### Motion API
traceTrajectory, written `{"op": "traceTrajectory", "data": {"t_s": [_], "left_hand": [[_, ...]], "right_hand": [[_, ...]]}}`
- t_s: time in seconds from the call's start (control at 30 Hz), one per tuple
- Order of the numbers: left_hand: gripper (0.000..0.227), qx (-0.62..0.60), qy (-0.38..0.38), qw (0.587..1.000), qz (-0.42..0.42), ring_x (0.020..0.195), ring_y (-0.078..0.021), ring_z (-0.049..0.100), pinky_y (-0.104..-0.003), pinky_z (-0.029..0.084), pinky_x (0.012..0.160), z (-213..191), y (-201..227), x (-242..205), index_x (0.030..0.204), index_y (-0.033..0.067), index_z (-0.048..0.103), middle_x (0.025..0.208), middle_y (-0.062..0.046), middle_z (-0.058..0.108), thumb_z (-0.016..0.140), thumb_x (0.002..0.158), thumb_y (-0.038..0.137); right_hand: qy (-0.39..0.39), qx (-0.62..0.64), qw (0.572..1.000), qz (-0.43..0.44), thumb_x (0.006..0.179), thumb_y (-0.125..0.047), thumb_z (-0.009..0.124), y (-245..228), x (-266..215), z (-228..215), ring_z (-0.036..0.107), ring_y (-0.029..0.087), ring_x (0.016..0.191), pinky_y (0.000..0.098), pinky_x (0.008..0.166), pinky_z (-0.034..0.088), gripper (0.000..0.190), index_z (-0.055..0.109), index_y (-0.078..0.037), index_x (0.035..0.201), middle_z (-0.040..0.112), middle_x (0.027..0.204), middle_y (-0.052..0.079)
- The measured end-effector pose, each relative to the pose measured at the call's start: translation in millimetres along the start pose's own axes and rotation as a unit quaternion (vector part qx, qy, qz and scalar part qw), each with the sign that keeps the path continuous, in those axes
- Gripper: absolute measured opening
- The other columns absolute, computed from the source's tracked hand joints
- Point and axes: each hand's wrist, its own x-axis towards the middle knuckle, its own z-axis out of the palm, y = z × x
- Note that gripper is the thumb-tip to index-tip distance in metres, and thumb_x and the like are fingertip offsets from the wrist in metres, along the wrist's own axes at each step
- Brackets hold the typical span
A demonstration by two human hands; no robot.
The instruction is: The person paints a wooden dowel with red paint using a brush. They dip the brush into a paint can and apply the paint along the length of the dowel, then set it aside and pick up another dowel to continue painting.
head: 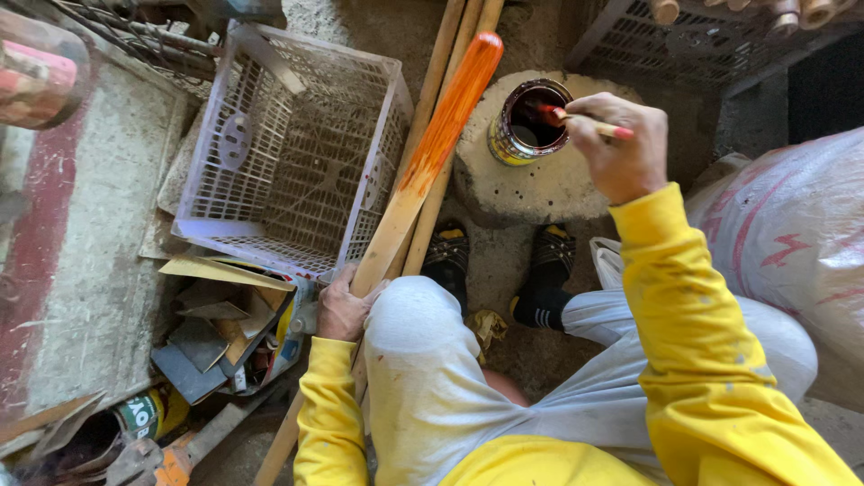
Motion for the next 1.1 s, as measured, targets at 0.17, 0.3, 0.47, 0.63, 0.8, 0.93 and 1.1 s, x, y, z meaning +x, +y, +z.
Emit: {"op": "traceTrajectory", "data": {"t_s": [0.17,0.3,0.47,0.63,0.8,0.93,1.1], "left_hand": [[0.049,0.043,0.046,0.998,0.022,0.085,-0.0328,0.076,-0.041,0.060,0.076,6,12,7,0.111,0.0096,0.070,0.094,-0.017,0.077,0.084,0.077,0.042],[0.051,0.064,0.063,0.996,0.025,0.085,-0.0346,0.075,-0.043,0.060,0.076,15,8,12,0.112,0.0109,0.070,0.092,-0.018,0.077,0.083,0.077,0.046],[0.052,0.092,0.072,0.993,0.031,0.083,-0.0348,0.075,-0.044,0.059,0.074,23,-5,18,0.111,0.0134,0.070,0.090,-0.016,0.076,0.084,0.075,0.048],[0.049,0.093,0.109,0.986,0.090,0.087,-0.0344,0.073,-0.043,0.058,0.075,25,-13,17,0.109,0.0105,0.071,0.097,-0.015,0.075,0.086,0.075,0.044],[0.050,0.053,0.114,0.987,0.102,0.089,-0.0318,0.073,-0.041,0.059,0.077,22,-6,12,0.110,0.0076,0.072,0.100,-0.014,0.075,0.086,0.075,0.040],[0.050,0.064,0.111,0.988,0.083,0.090,-0.0320,0.074,-0.041,0.059,0.078,19,0,8,0.110,0.0065,0.072,0.101,-0.015,0.075,0.086,0.076,0.041],[0.053,0.098,0.112,0.987,0.062,0.091,-0.0342,0.073,-0.042,0.058,0.081,14,6,5,0.114,0.0069,0.071,0.103,-0.018,0.074,0.087,0.077,0.041]], "right_hand": [[-0.049,-0.105,0.993,0.019,0.095,-0.024,0.071,39,21,38,0.073,0.031,0.078,0.0408,0.074,0.058,0.018,0.077,-0.010,0.105,0.075,0.092,0.016],[-0.124,-0.231,0.960,0.094,0.088,-0.030,0.074,55,38,73,0.070,0.040,0.081,0.0497,0.073,0.055,0.016,0.078,-0.017,0.096,0.073,0.086,0.018],[-0.155,-0.241,0.955,0.077,0.088,-0.030,0.074,49,44,82,0.070,0.040,0.080,0.0496,0.073,0.056,0.017,0.077,-0.015,0.093,0.074,0.087,0.016],[-0.047,-0.070,0.994,0.071,0.093,-0.020,0.073,39,22,41,0.073,0.026,0.074,0.0370,0.069,0.056,0.014,0.079,-0.009,0.098,0.074,0.085,0.014],[0.016,-0.014,0.996,0.081,0.098,-0.009,0.070,40,2,14,0.072,0.014,0.071,0.0280,0.070,0.055,0.014,0.077,0.002,0.098,0.074,0.081,0.012],[0.045,0.100,0.981,0.163,0.100,-0.008,0.069,46,-9,0,0.063,0.007,0.063,0.0231,0.060,0.051,0.015,0.076,0.005,0.100,0.073,0.079,0.008],[0.047,0.129,0.975,0.173,0.102,-0.007,0.067,43,-15,-17,0.063,0.005,0.060,0.0208,0.056,0.051,0.016,0.075,0.006,0.101,0.073,0.081,0.007]]}}
